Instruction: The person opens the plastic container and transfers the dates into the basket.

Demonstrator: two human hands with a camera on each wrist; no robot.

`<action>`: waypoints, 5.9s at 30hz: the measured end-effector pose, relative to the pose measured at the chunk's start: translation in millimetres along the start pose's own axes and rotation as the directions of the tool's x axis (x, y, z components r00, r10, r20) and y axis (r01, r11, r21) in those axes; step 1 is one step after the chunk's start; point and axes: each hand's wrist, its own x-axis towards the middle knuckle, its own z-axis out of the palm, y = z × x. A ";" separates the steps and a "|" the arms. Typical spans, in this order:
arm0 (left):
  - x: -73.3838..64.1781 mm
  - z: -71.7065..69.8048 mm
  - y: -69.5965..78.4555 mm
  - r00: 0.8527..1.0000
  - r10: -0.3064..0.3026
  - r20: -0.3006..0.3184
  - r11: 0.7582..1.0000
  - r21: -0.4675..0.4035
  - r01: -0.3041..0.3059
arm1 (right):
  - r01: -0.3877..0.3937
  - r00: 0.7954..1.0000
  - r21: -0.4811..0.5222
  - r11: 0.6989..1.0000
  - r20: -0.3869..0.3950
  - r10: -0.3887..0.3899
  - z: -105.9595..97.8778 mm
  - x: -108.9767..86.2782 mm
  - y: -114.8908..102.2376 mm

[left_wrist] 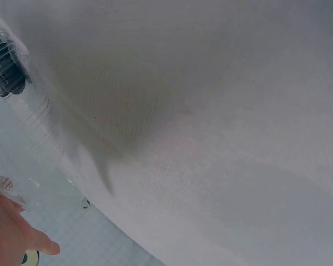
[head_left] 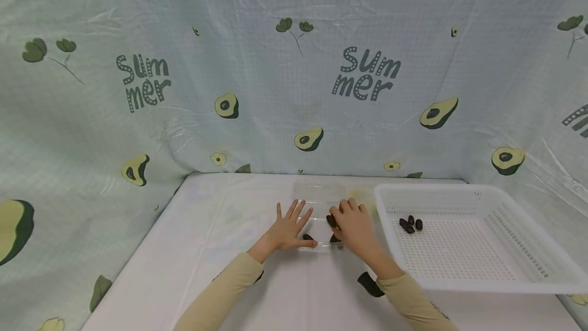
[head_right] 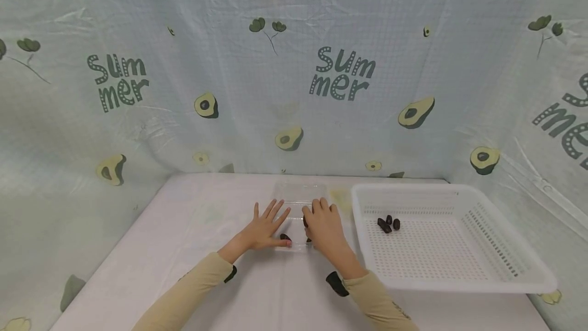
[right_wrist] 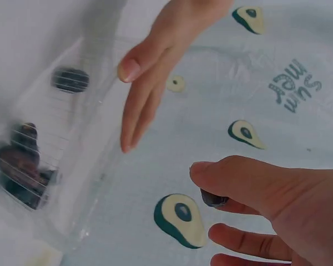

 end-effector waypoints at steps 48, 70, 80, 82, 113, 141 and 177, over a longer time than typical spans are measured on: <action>-4.3 -1.7 0.6 0.999 0.035 -0.038 0.999 0.017 -0.034 | 0.146 0.981 -0.181 0.973 -0.104 -0.167 -64.4 -46.0 207.1; -6.5 0.0 -0.9 0.998 0.045 -0.034 0.999 0.020 -0.044 | 0.206 0.979 -0.273 0.940 0.047 -0.201 -2.0 -70.6 236.4; -3.9 2.2 -1.2 0.999 0.040 -0.027 0.999 0.008 -0.039 | 0.209 0.977 -0.243 0.947 0.096 -0.191 14.4 -78.0 233.1; -5.1 3.0 -1.7 0.998 0.051 -0.046 0.999 -0.018 -0.051 | 0.200 0.978 -0.243 0.949 0.113 -0.177 15.7 -79.9 232.6; -4.3 0.3 1.4 1.000 0.020 -0.017 1.000 -0.022 -0.020 | 0.070 0.988 -0.141 0.987 0.144 -0.049 9.4 -80.9 222.4; -3.3 -2.6 0.9 0.999 0.028 -0.018 0.999 -0.016 -0.029 | 0.054 0.995 0.167 0.985 -0.086 -0.040 -49.1 -33.7 103.0; -5.6 8.3 -4.4 0.997 0.028 -0.066 0.999 -0.038 -0.031 | 0.095 0.989 0.213 0.972 0.088 -0.116 34.5 -12.4 -18.3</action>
